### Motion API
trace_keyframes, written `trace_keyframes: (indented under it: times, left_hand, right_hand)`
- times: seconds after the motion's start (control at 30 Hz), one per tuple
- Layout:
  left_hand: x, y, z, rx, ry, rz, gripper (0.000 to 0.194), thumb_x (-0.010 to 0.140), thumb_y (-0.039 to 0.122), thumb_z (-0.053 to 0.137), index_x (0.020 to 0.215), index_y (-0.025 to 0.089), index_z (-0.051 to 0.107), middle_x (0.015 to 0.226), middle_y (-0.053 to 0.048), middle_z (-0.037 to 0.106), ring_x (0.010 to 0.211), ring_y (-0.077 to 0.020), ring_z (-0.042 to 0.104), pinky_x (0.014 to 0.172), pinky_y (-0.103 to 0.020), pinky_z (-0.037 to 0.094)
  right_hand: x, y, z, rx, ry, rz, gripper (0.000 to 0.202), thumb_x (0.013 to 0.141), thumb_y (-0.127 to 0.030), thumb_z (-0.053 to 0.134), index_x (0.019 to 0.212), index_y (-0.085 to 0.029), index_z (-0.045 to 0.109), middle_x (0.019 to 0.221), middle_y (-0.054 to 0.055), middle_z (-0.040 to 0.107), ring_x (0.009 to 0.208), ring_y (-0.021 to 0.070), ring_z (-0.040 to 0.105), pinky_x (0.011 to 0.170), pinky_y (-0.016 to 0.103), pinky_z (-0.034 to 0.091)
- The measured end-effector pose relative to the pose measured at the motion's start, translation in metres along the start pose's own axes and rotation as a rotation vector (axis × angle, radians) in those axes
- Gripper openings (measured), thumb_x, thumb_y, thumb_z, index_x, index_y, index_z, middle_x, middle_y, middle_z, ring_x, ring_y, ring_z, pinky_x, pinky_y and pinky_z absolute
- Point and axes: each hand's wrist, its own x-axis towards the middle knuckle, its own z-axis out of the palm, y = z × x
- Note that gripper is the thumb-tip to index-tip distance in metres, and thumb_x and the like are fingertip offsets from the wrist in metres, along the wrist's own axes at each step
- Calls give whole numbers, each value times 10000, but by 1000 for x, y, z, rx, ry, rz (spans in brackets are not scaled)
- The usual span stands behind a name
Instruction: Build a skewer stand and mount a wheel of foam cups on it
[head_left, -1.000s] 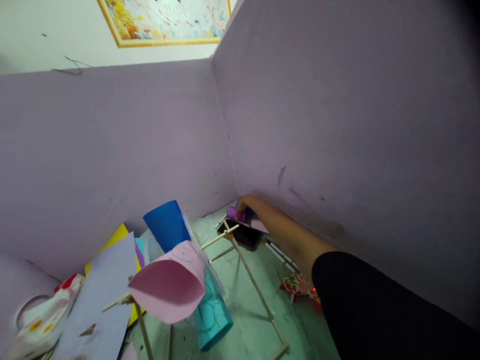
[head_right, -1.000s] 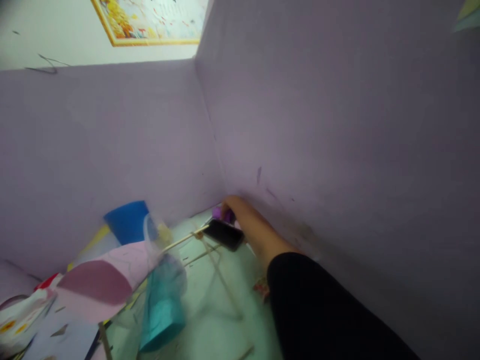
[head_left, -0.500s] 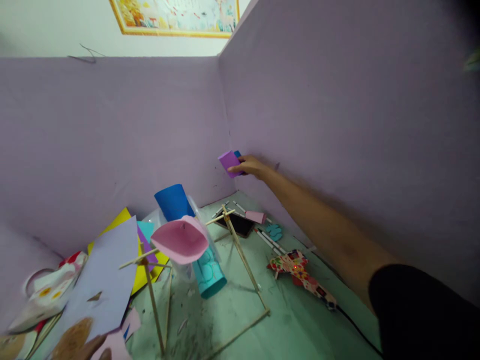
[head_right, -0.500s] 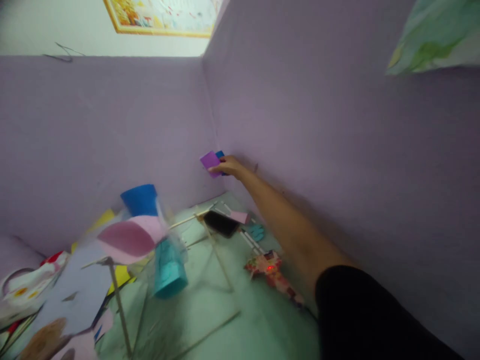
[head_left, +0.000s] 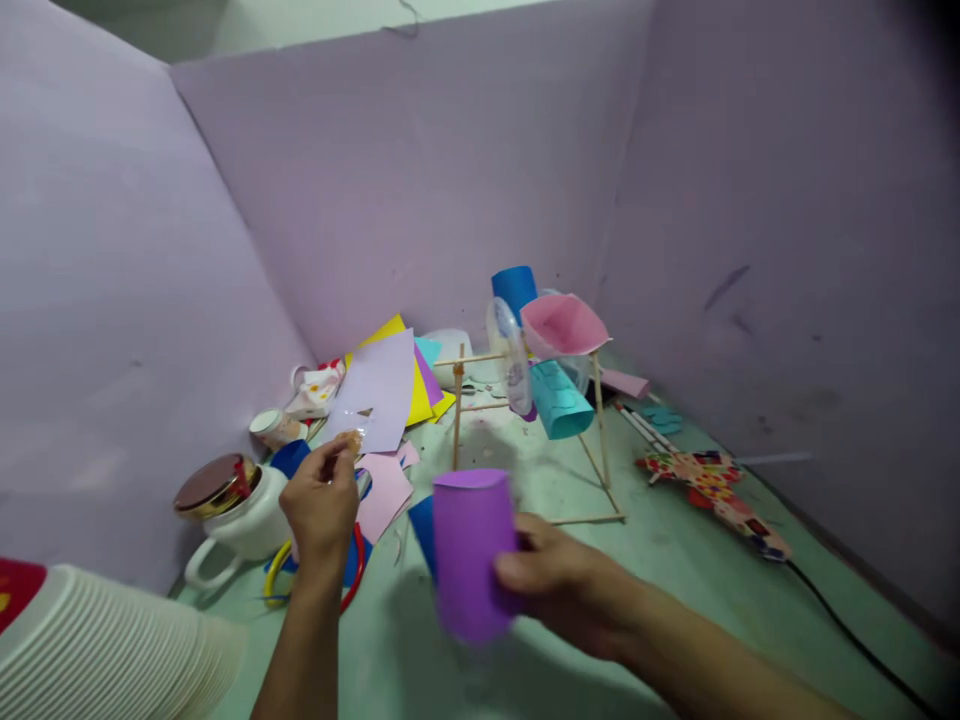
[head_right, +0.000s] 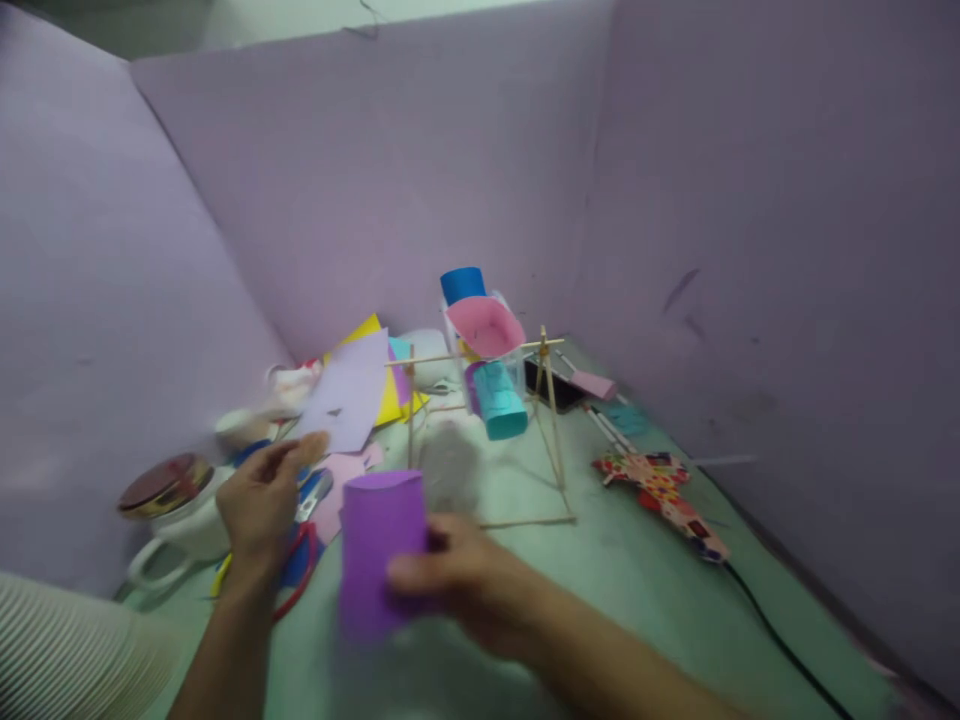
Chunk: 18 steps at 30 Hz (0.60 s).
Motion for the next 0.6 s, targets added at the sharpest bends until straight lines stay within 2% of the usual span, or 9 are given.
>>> trace_keyframes:
  times: [0.07, 0.13, 0.23, 0.3, 0.4, 0.5, 0.6]
  left_hand:
    - [3, -5, -5, -20, -17, -39, 307, 763, 360, 534, 913, 151, 701, 858, -64, 731, 786, -202, 670, 751, -307, 521]
    - [6, -8, -8, -24, -48, -68, 330, 790, 376, 499, 914, 146, 701, 837, -62, 731, 793, -204, 668, 749, -308, 519]
    - [11, -13, -8, -19, -126, -94, 371, 840, 384, 420, 931, 153, 696, 833, -59, 730, 812, -208, 668, 748, -315, 519]
    - [13, -14, -7, -7, -182, -101, 375, 855, 376, 397, 963, 167, 690, 901, -62, 729, 879, -214, 660, 802, -329, 506]
    - [11, -13, -4, 15, -264, -96, 372, 871, 361, 384, 1034, 183, 666, 1070, -77, 696, 1025, -225, 616, 927, -359, 448]
    - [7, -8, -1, 44, -340, -95, 352, 849, 372, 452, 1074, 186, 648, 1137, -86, 672, 1080, -243, 593, 964, -381, 422]
    - [5, -4, 2, 87, -358, -94, 383, 803, 366, 528, 1113, 165, 629, 1204, -113, 639, 1149, -271, 555, 1005, -411, 384]
  right_hand:
    - [39, 20, 17, 175, 16, 99, 573, 443, -423, 831, 928, -162, 671, 840, 45, 662, 767, 173, 603, 725, 324, 472]
    - [78, 28, 27, 228, 84, 80, 502, 505, -409, 796, 916, -157, 656, 829, 46, 656, 768, 176, 598, 732, 336, 472]
    - [124, 29, 27, 200, 215, 21, 397, 589, -391, 734, 891, -160, 618, 795, 33, 630, 728, 166, 584, 703, 340, 468]
    - [144, 28, 22, 167, 250, 31, 338, 635, -380, 697, 885, -177, 595, 748, 12, 607, 672, 152, 563, 671, 335, 457]
    - [158, 29, 13, 98, 269, 28, 317, 638, -261, 688, 936, -220, 589, 708, -35, 577, 603, 112, 511, 630, 290, 431]
    - [162, 34, 7, 27, 294, 21, 373, 591, -145, 677, 947, -227, 604, 668, -55, 542, 572, 91, 480, 611, 257, 421]
    - [154, 44, 9, -28, 284, 29, 339, 571, -143, 687, 898, -210, 630, 664, -45, 545, 582, 87, 506, 621, 239, 429]
